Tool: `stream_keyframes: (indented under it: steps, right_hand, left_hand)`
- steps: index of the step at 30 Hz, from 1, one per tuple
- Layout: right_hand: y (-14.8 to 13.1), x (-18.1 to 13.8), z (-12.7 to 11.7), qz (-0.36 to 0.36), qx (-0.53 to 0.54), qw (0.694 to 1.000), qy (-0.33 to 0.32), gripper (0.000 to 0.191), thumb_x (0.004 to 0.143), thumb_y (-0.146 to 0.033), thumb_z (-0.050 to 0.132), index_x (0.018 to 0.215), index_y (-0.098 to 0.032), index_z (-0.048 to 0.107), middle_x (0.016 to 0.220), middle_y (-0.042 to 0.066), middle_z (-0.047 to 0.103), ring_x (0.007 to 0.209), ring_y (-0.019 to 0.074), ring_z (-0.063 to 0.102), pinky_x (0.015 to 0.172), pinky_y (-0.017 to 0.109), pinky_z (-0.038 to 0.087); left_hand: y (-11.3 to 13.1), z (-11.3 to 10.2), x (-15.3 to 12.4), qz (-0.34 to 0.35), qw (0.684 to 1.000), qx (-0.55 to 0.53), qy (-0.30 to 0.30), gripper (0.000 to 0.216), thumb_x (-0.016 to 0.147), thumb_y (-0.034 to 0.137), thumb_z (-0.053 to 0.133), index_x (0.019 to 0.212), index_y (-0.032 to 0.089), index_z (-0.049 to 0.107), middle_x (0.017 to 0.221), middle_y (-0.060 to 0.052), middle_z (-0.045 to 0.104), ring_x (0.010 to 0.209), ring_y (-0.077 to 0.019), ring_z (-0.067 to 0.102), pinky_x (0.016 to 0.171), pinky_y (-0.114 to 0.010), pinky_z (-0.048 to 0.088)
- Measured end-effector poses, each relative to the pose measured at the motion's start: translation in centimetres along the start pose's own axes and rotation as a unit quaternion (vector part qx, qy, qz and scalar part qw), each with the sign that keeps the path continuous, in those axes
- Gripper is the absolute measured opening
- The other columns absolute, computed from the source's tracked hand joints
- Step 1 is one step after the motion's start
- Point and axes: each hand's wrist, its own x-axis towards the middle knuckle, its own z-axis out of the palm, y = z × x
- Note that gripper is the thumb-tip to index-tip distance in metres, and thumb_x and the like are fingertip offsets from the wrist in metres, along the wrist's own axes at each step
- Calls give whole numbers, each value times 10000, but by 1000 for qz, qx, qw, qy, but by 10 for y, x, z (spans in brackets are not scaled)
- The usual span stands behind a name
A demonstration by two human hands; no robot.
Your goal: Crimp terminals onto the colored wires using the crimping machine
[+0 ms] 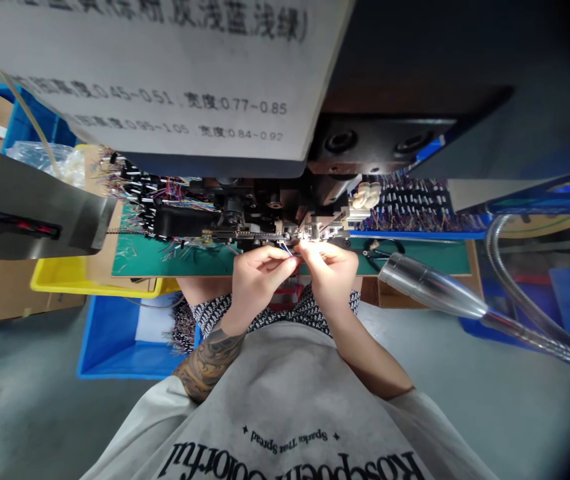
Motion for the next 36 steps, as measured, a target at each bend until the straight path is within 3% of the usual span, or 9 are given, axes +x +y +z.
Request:
stream_keyframes:
  steps: [12, 27, 36]
  right_hand:
    - [-2, -4, -2, -14, -19, 999, -31, 311, 882, -381, 731, 632, -198, 709, 602, 0, 628, 586, 130, 532, 563, 286, 461]
    - [-3, -1, 2, 10, 19, 1000, 10, 392, 857, -368, 753, 523, -213, 617, 502, -29, 508, 563, 134, 526, 558, 292, 467]
    - [-4, -4, 1, -9, -2, 1000, -4, 254, 841, -349, 750, 628, -211, 732, 552, -11, 604, 585, 141, 566, 570, 295, 499]
  left_hand:
    - [-1, 2, 0, -16, 1000, 7, -14, 184, 827, 361, 826, 873, 182, 830, 827, -53, 825, 737, -203, 784, 689, -307, 664]
    - [3, 1, 0, -8, 1000, 22, -7, 160, 853, 351, 808, 856, 190, 812, 788, -27, 807, 711, -177, 764, 689, -282, 643]
    - [2, 2, 0, -8, 1000, 22, -8, 141, 816, 322, 838, 853, 186, 841, 799, -38, 824, 705, -188, 775, 663, -285, 644]
